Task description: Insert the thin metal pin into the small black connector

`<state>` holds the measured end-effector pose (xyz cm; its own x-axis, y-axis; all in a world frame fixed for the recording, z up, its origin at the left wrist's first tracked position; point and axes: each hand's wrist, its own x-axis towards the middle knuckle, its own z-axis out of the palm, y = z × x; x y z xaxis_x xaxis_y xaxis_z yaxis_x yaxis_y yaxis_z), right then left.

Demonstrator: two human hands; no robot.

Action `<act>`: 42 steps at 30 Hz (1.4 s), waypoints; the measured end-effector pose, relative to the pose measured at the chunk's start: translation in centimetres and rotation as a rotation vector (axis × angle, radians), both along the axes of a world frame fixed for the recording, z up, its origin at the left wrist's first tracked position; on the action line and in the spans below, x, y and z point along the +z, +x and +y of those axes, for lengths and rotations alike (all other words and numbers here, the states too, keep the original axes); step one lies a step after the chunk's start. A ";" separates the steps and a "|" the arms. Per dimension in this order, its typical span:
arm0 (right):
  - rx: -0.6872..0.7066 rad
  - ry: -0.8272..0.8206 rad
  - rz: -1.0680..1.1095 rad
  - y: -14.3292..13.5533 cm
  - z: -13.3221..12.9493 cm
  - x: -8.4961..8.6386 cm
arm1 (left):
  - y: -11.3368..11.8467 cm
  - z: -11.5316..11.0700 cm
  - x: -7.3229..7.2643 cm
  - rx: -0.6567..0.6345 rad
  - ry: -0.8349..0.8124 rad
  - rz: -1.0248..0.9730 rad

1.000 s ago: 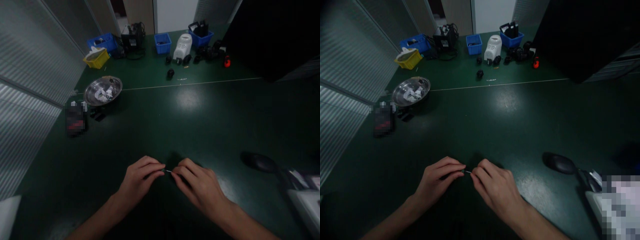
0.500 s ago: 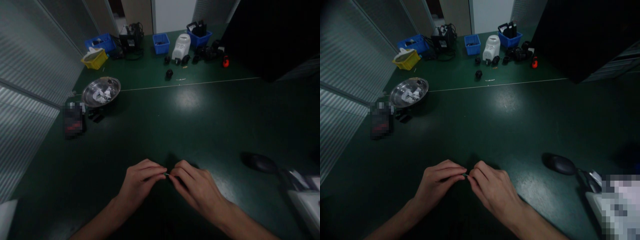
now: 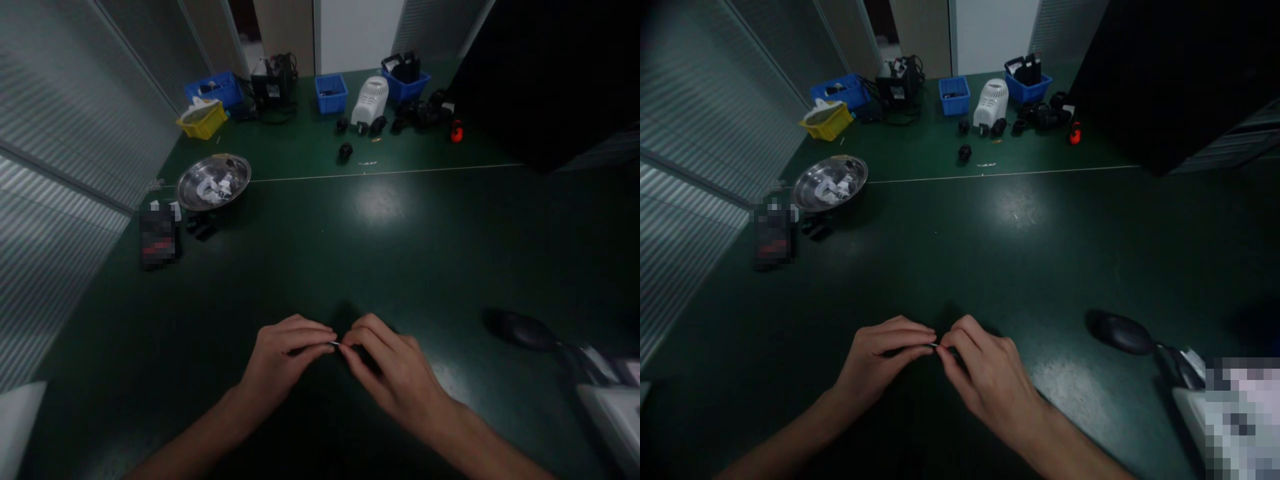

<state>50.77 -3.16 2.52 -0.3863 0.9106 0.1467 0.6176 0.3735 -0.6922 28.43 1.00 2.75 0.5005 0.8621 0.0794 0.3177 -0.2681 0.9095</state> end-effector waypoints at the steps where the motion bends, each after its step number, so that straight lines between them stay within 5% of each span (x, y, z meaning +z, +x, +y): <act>1: -0.003 0.006 -0.003 0.0 0.0 -0.1 | -0.1 0.0 0.1 -0.001 0.005 -0.007; 11: 0.023 0.078 -0.086 -0.1 -0.2 0.0 | 0.2 1.6 0.6 0.098 -0.013 0.152; 20: 0.012 0.213 -0.088 0.3 -0.6 0.6 | 0.7 1.2 -0.1 0.163 0.250 0.213; 29: 0.052 0.316 -0.109 0.5 -0.6 1.0 | 0.3 0.3 0.3 -0.094 0.428 0.346; 42: 0.098 0.283 -0.173 0.5 -1.0 0.9 | -0.5 0.0 -0.2 -0.130 0.469 0.370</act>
<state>51.25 -4.21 3.40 -0.5111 0.8006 0.3127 0.6686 0.5990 -0.4407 27.91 0.98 2.52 0.6661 0.7075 0.2361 0.5282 -0.6709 0.5205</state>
